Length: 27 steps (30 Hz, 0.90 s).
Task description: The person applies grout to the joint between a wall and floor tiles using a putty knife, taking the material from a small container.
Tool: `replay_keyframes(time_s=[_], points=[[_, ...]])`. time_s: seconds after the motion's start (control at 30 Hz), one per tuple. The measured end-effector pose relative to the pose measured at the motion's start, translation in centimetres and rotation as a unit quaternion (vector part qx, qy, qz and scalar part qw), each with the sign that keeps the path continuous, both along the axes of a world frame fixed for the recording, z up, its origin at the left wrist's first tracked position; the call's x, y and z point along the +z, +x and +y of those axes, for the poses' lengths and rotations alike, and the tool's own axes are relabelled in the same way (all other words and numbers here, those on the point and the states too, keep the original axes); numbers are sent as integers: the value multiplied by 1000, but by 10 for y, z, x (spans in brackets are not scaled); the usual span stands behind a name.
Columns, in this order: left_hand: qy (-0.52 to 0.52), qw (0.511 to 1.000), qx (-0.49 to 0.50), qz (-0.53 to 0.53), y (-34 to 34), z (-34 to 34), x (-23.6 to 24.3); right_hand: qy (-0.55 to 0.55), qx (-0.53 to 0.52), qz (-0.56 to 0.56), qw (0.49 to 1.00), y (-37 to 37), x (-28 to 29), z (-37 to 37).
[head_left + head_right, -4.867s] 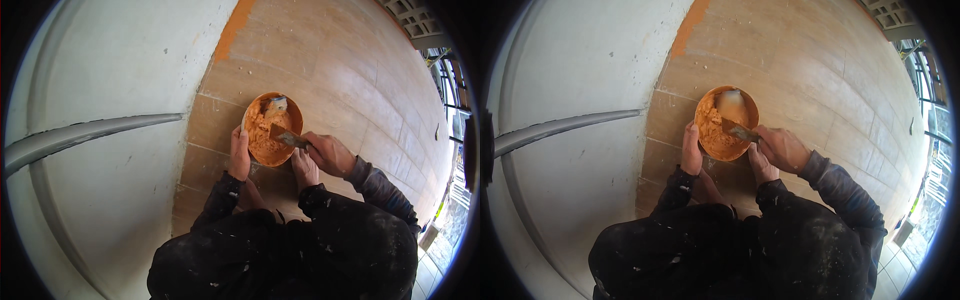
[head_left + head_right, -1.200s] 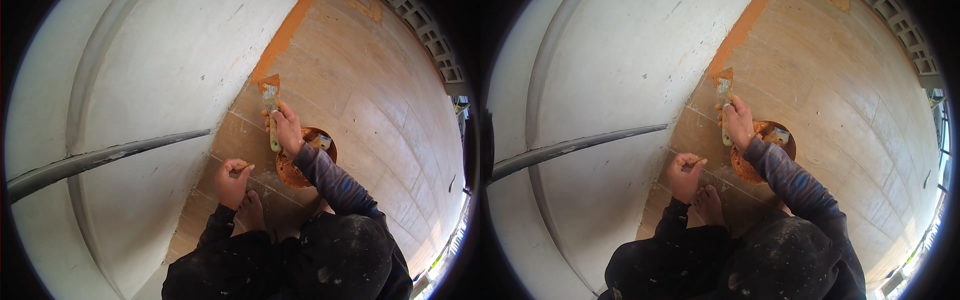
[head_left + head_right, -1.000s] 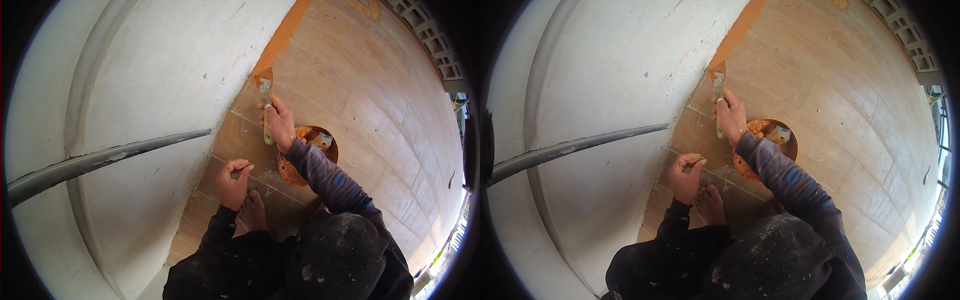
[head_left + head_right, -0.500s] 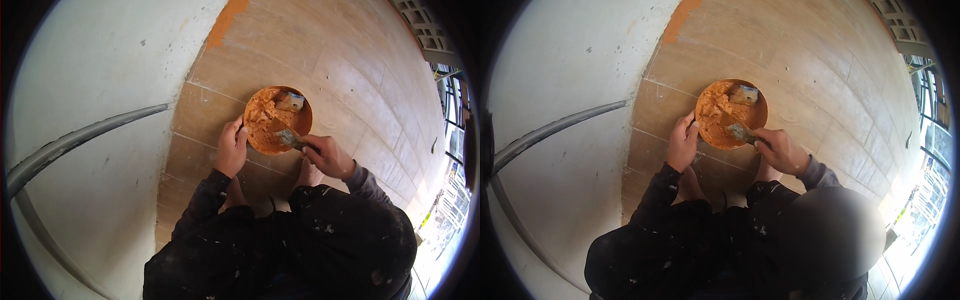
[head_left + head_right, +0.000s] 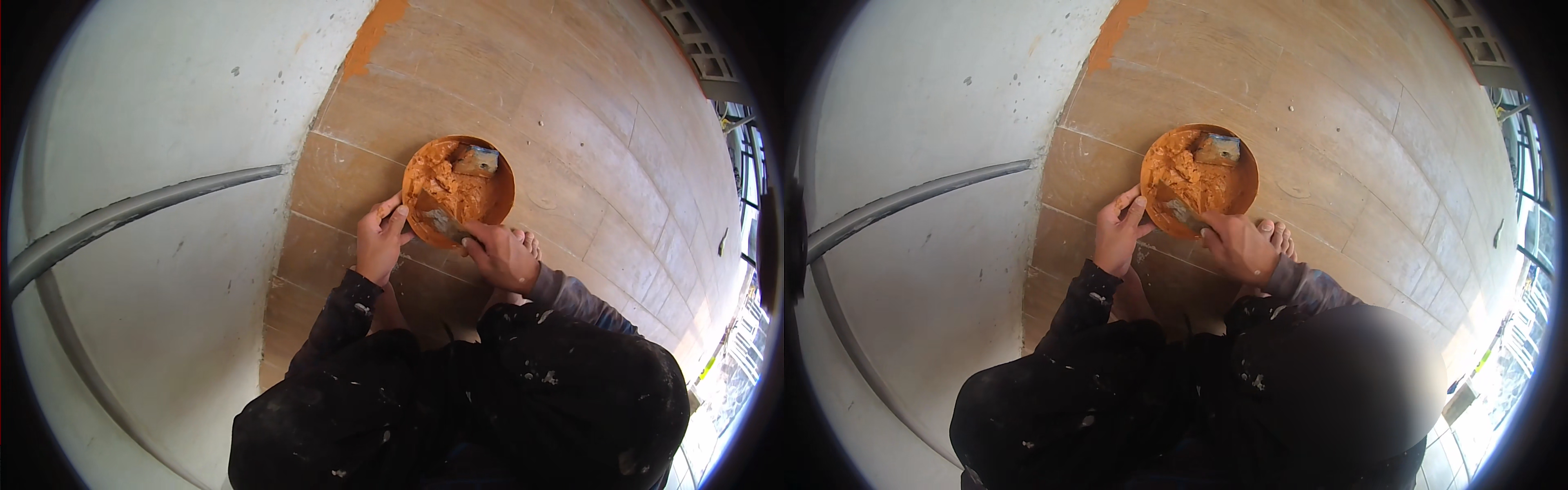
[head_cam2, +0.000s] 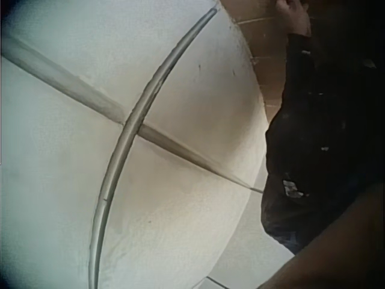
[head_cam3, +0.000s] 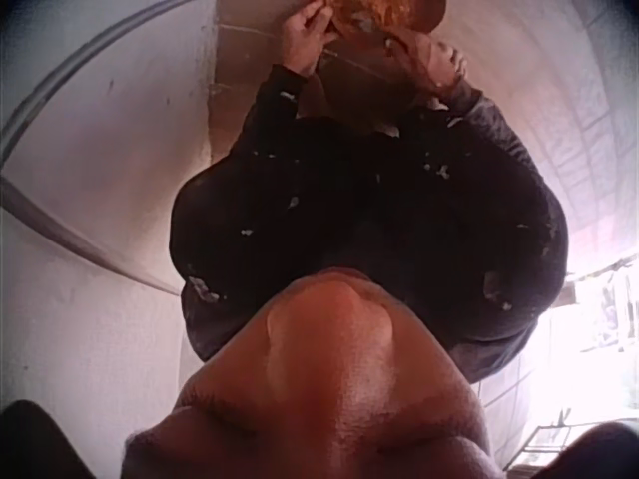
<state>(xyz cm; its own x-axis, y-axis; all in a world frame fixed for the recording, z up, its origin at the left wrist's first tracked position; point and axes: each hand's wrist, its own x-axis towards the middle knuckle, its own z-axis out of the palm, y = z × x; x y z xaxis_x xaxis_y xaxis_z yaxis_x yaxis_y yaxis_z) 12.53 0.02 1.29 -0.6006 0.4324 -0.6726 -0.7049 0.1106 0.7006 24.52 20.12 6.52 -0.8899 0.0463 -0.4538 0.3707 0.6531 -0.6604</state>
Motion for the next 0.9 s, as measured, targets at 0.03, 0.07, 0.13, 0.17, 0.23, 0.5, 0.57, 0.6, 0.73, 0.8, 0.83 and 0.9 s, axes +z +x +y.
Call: replay_keyframes(time_s=[0.03,0.07,0.13,0.17,0.23,0.5,0.57,0.6,0.73,0.8,0.83,0.9], points=[[-3,1000,4,3,0,-2,0,-55,-13,-10,998,-3,0,6],[14,1000,12,-15,2,-4,-2,-163,-41,-33,985,-5,3,15],[29,999,24,-23,1,-6,-5,-247,-73,-127,958,-9,21,33],[44,998,23,-30,2,-5,-5,-321,-106,-224,914,-13,32,42],[54,998,27,-34,4,-7,-7,-311,-97,-174,929,-24,48,56],[8,993,-87,80,22,-23,-26,-51,38,175,983,-128,23,18],[2,992,-94,86,23,-22,-25,37,89,208,973,-153,0,19],[3,993,-97,70,24,-22,-26,124,139,239,953,-165,-12,22],[-9,993,-102,66,24,-27,-29,177,129,259,941,-203,-43,35],[-4,994,-96,54,25,-28,-29,213,154,257,930,-214,-53,36],[2,995,-87,43,24,-27,-30,212,154,254,931,-217,-57,37],[-1,995,-94,24,20,-24,-25,225,149,266,925,-223,-63,35]])
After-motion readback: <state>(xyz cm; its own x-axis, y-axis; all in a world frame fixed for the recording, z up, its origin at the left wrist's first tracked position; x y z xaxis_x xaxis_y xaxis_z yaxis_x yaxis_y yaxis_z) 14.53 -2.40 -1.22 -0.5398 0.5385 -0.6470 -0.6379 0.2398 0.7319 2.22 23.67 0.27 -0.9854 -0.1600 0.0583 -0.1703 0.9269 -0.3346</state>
